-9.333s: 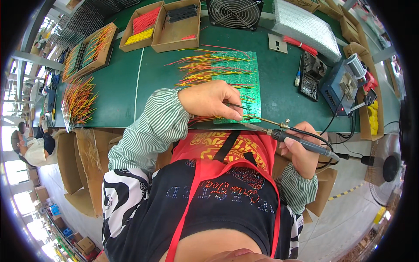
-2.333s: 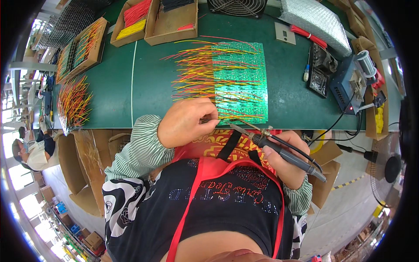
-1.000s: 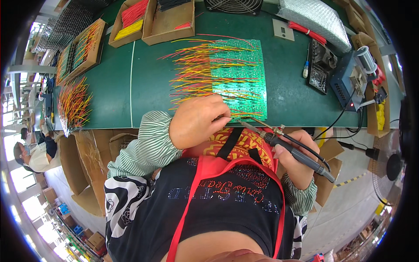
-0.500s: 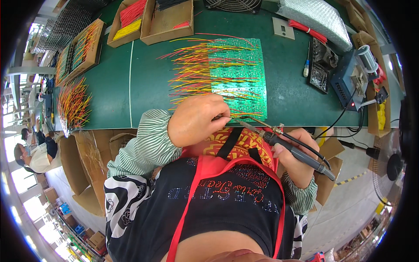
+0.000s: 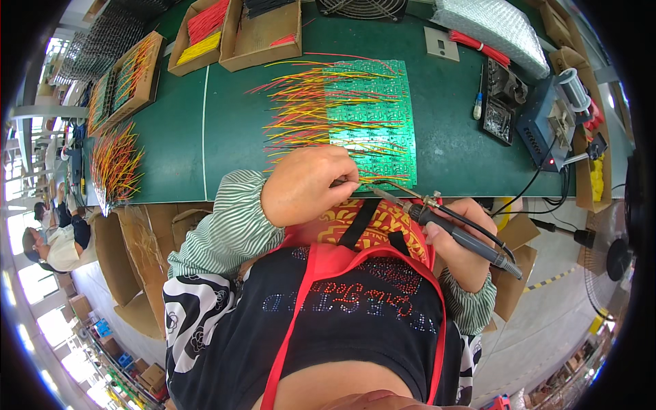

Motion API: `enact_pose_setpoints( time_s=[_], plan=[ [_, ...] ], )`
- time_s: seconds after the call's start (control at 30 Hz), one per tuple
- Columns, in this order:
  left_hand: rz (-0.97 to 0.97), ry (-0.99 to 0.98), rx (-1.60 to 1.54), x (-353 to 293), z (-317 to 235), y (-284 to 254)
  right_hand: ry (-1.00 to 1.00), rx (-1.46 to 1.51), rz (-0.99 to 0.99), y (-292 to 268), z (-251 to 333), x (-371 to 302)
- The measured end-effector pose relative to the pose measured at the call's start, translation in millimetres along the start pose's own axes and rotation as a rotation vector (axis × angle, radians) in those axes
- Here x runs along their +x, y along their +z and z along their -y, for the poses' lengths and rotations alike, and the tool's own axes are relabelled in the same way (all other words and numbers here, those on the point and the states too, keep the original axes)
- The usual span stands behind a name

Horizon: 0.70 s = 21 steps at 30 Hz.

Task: The person takes wires from storage boxes and solders them onto circuit boards using a soldering iron.

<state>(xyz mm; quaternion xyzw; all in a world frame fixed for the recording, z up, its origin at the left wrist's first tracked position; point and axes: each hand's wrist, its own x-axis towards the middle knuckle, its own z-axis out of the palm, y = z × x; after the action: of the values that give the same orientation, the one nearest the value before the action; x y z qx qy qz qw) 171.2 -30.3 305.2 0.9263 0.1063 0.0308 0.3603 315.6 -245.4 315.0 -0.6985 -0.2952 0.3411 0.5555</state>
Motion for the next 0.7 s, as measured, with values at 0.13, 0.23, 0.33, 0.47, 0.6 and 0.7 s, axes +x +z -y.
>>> enact_pose_setpoints(
  time_s=[0.13, 0.23, 0.33, 0.47, 0.6, 0.7],
  plan=[
    [0.015, 0.01, 0.021, 0.1, -0.4, -0.7, -0.024, -0.067, 0.021, -3.5, -2.8, -2.4],
    [0.023, 0.023, 0.017, 1.2, 0.2, -1.1, 0.006, 0.048, -0.04, -4.0, -1.5, -5.0],
    [0.027, 0.022, 0.021, 2.0, -0.5, -1.9, 0.005, 0.059, -0.081, -9.1, 1.8, -7.1],
    [0.014, 0.029, 0.049, 0.9, -3.1, -1.9, 0.049, 0.069, -0.099, -14.3, 6.3, -10.2],
    [-0.085, 0.031, 0.096, 0.8, -5.9, -8.9, 0.047, 0.034, -0.12, -17.5, 4.2, -12.9],
    [-0.224, 0.092, 0.196, 4.7, -12.8, -8.3, 0.035, -0.018, -0.147, -19.9, 0.1, -15.1]
  ],
)
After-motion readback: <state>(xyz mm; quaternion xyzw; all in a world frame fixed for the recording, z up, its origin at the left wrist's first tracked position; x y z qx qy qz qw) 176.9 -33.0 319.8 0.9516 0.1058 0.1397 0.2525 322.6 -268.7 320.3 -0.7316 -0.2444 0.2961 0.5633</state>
